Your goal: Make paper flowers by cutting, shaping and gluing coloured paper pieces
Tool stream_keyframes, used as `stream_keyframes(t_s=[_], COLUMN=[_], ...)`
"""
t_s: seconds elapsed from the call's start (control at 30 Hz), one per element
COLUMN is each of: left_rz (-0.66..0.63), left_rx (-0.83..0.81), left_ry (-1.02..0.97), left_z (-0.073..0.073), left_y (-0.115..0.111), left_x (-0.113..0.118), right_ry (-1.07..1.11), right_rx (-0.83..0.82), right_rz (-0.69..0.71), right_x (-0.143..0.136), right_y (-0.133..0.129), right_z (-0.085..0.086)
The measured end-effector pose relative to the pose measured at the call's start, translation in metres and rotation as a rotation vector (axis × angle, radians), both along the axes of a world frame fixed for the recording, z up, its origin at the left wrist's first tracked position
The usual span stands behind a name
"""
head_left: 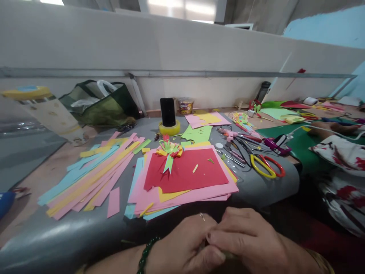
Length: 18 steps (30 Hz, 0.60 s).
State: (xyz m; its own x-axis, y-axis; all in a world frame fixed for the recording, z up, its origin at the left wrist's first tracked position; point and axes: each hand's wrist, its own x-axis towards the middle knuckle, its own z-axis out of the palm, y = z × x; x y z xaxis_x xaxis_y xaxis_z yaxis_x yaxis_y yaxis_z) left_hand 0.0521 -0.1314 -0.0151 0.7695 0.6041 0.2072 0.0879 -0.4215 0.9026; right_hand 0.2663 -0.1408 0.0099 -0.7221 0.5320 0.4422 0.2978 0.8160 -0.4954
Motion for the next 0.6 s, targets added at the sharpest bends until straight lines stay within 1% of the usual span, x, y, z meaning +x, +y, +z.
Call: stream_keyframes(t_s=[0.03, 0.07, 0.1, 0.13, 0.17, 0.2, 0.23, 0.27, 0.33, 0.37, 0.43, 0.47, 0.5, 0.53, 0.57, 0.6], left_rz=[0.078, 0.136, 0.166, 0.167, 0.127, 0.084, 0.034, -0.015, -0.105, -0.151, -0.201, -0.172, -0.102, -0.001, 0.101, 0.195], left_rx=[0.000, -0.021, -0.064, -0.102, -0.125, -0.138, -0.148, -0.160, -0.193, -0.215, -0.269, -0.288, -0.297, -0.278, -0.206, -0.089], left_ry=[-0.068, -0.157, -0.253, -0.334, -0.373, -0.398, -0.408, -0.409, -0.441, -0.465, -0.479, -0.478, -0.463, -0.439, -0.418, -0.405], left_z=[-0.013, -0.024, -0.033, -0.041, -0.046, -0.050, -0.051, -0.051, -0.047, -0.045, -0.043, -0.044, -0.046, -0.049, -0.052, -0.056], left_y=[-0.003, -0.006, -0.008, -0.010, -0.012, -0.013, -0.014, -0.014, -0.014, -0.014, -0.015, -0.015, -0.015, -0.015, -0.015, -0.013], left_x=[0.000, 0.001, 0.002, 0.004, 0.005, 0.007, 0.009, 0.010, 0.012, 0.012, 0.011, 0.009, 0.008, 0.006, 0.006, 0.006], right_ry=[0.023, 0.052, 0.088, 0.128, 0.174, 0.220, 0.262, 0.288, 0.320, 0.324, 0.318, 0.310, 0.300, 0.286, 0.260, 0.221], right_rx=[0.038, 0.085, 0.139, 0.187, 0.224, 0.238, 0.230, 0.202, 0.155, 0.146, 0.138, 0.126, 0.099, 0.054, -0.014, -0.097], right_rz=[-0.023, -0.088, -0.195, -0.321, -0.419, -0.465, -0.459, -0.417, -0.332, -0.326, -0.380, -0.425, -0.466, -0.497, -0.502, -0.473], right_x=[0.000, -0.002, -0.004, -0.008, -0.012, -0.015, -0.018, -0.018, -0.014, -0.009, 0.004, 0.010, 0.017, 0.021, 0.024, 0.025], right_y=[-0.001, -0.001, 0.000, 0.001, 0.003, 0.004, 0.006, 0.008, 0.010, 0.011, 0.010, 0.009, 0.007, 0.006, 0.003, 0.001], right_z=[0.000, -0.002, -0.006, -0.012, -0.019, -0.026, -0.031, -0.034, -0.034, -0.031, -0.024, -0.020, -0.017, -0.015, -0.014, -0.013])
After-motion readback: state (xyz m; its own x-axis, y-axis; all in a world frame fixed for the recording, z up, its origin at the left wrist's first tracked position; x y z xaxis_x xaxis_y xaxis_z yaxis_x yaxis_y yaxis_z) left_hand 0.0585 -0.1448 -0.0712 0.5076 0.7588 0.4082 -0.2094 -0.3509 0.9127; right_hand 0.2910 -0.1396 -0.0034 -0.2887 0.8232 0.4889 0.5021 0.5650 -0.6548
